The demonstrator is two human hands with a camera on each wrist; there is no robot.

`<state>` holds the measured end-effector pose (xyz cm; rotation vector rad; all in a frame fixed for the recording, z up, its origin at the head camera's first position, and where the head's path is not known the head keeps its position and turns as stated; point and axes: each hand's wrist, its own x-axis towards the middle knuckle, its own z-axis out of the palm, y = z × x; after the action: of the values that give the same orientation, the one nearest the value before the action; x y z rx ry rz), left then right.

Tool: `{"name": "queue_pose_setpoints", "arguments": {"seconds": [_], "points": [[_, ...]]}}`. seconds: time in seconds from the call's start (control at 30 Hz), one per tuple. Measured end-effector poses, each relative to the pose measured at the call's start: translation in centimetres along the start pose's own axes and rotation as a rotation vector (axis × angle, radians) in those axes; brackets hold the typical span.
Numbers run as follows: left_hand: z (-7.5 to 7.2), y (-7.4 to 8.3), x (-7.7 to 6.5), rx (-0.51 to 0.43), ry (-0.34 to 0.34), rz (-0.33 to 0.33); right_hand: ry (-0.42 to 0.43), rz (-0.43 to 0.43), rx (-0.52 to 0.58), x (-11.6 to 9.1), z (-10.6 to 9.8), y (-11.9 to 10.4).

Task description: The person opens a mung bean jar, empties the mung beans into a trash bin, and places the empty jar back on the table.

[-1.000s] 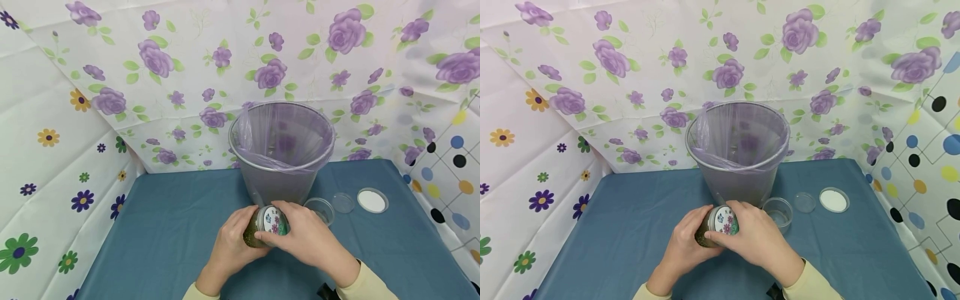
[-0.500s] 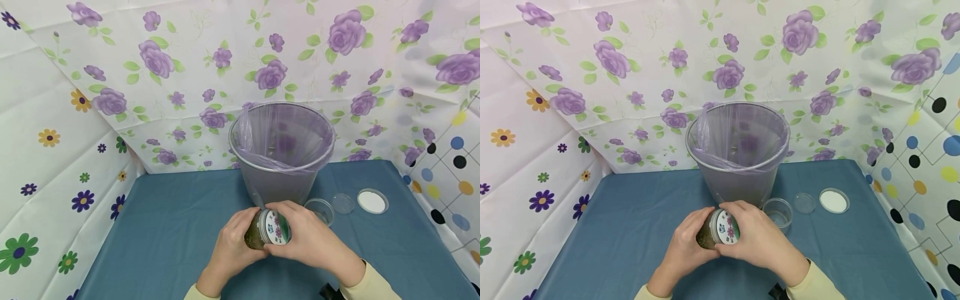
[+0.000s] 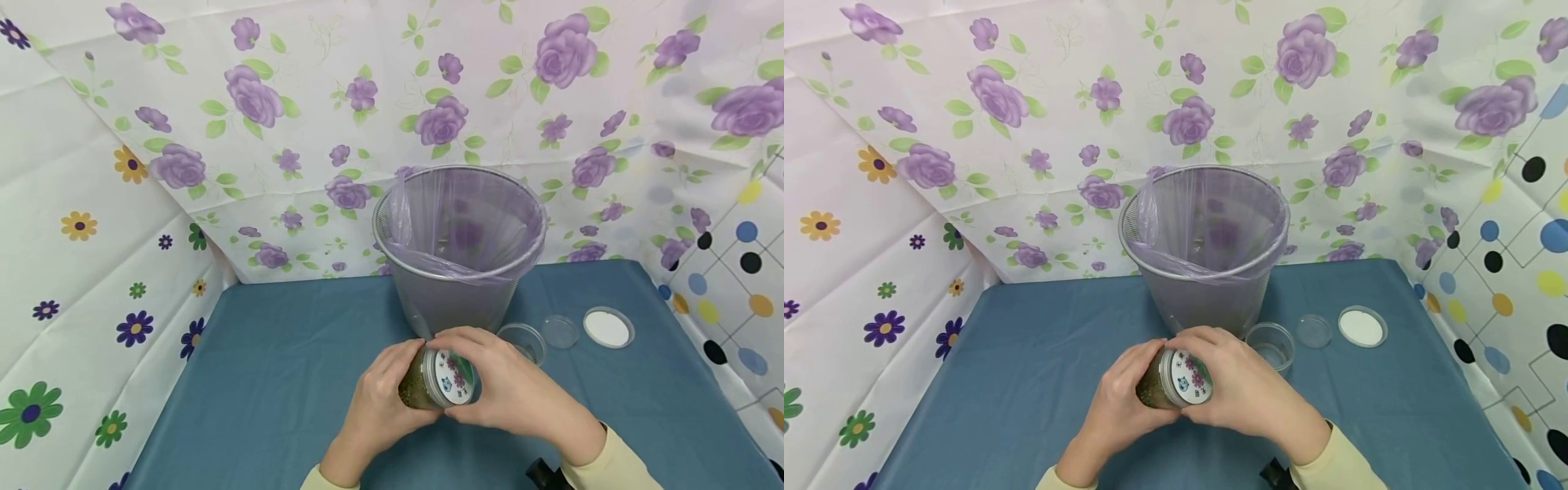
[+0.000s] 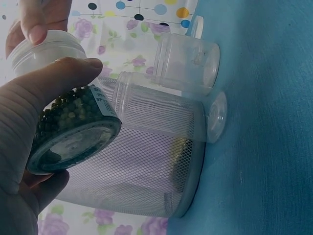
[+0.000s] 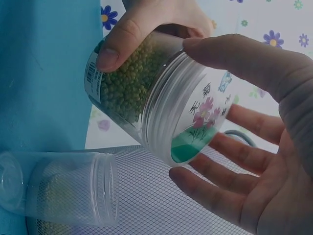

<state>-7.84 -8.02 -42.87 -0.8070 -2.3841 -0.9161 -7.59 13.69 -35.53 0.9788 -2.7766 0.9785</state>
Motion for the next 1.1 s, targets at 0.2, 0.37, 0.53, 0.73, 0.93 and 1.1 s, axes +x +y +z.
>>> {"name": "queue_pose_setpoints", "arguments": {"seconds": [0.2, 0.37, 0.53, 0.73, 0.93, 1.1], "points": [[-0.1, 0.0, -0.1, -0.017, -0.022, -0.042, -0.008, -0.048, 0.001, -0.1, -0.3, 0.1], [-0.3, -0.4, -0.2, -0.03, -0.008, -0.1, 0.029, -0.049, 0.034, -0.1, -0.9, 0.0], [-0.5, -0.7, -0.3, -0.045, 0.021, -0.122, 0.105, -0.017, 0.058, -0.2, -1.5, 0.2], [-0.9, -1.0, -0.4, -0.037, 0.039, -0.149, 0.212, 0.022, 0.031, -0.5, -1.6, 0.7], [-1.7, -1.5, -0.6, -0.004, 0.068, -0.18, 0.307, 0.08, -0.018, -1.3, -1.8, 1.5], [-2.1, -2.1, -0.9, -0.017, 0.109, -0.203, 0.381, 0.125, -0.034, -2.2, -2.2, 2.4]]}}
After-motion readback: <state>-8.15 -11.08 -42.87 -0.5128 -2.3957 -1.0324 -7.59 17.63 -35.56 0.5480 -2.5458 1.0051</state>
